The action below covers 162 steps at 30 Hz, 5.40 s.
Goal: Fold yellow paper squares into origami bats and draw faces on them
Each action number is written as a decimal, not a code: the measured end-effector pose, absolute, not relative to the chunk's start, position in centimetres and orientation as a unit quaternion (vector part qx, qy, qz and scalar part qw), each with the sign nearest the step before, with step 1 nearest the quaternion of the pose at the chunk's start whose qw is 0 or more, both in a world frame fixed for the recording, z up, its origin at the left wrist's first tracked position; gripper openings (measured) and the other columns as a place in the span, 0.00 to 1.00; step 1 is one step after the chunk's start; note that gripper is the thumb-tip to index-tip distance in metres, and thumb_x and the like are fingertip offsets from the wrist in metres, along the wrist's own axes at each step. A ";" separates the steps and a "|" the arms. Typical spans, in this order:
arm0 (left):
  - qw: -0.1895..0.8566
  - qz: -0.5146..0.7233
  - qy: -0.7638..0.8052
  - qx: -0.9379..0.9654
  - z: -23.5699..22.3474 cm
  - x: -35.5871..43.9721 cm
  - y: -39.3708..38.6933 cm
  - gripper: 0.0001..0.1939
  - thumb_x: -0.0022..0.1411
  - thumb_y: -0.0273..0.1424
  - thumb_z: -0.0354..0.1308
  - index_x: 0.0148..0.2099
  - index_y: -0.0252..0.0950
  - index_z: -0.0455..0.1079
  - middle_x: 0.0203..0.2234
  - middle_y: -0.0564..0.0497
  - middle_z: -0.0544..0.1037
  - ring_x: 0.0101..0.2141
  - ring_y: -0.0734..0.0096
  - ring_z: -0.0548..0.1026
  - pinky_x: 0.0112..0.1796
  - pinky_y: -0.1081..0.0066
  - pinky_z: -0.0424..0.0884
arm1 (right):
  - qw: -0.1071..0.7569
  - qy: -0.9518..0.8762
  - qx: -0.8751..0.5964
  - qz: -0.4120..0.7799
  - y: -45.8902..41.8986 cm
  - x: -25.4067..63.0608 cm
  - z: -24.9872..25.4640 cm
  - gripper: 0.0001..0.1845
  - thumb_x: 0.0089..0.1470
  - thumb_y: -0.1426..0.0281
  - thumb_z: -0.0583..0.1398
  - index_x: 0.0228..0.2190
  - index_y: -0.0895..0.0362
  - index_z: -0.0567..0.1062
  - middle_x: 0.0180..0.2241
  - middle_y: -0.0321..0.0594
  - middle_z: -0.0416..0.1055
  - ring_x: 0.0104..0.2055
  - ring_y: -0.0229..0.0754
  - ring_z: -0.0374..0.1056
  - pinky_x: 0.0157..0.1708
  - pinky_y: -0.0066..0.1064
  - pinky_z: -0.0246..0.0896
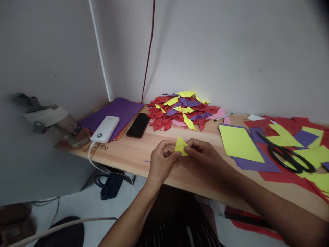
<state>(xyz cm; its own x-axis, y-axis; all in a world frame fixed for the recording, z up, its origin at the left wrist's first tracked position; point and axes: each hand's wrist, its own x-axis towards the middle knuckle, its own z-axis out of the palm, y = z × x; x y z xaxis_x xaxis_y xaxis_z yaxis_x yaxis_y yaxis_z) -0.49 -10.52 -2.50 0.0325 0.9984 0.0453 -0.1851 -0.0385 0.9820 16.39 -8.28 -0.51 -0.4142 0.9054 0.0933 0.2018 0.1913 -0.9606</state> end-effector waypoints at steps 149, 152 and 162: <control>0.551 0.421 0.408 0.594 -2.1 -0.7 -10.6 0.09 0.63 0.34 0.52 0.40 0.34 0.66 0.18 0.58 0.67 0.19 0.80 0.61 0.24 0.78 0.57 | 0.228 -0.713 -0.401 0.528 -6.9 19.5 -0.2 0.20 0.51 0.52 0.60 0.32 0.57 0.69 0.24 0.32 0.64 0.24 0.33 0.57 0.24 0.26 0.50; 0.528 0.373 0.414 0.641 -1.9 -0.6 -10.8 0.08 0.63 0.34 0.50 0.36 0.34 0.66 0.18 0.58 0.66 0.20 0.80 0.61 0.24 0.78 0.55 | 0.273 -0.720 -0.401 0.497 -7.0 18.5 -0.7 0.20 0.49 0.52 0.62 0.29 0.57 0.67 0.23 0.30 0.58 0.24 0.32 0.53 0.23 0.26 0.48; 0.443 0.341 0.436 0.705 -1.2 -0.4 -11.0 0.15 0.63 0.36 0.50 0.26 0.35 0.60 0.17 0.58 0.63 0.21 0.78 0.61 0.26 0.76 0.56 | 0.341 -0.721 -0.434 0.419 -7.2 18.1 -0.9 0.22 0.53 0.54 0.60 0.21 0.56 0.60 0.20 0.29 0.49 0.23 0.32 0.48 0.21 0.26 0.42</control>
<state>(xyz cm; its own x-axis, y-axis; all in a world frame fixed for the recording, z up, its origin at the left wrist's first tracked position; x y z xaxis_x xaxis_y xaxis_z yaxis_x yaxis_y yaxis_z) -0.37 -10.95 -1.20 0.3871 0.9171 0.0954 0.3128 -0.2279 0.9221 18.12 -7.15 -0.90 -0.3908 0.9115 0.1284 0.3403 0.2726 -0.8999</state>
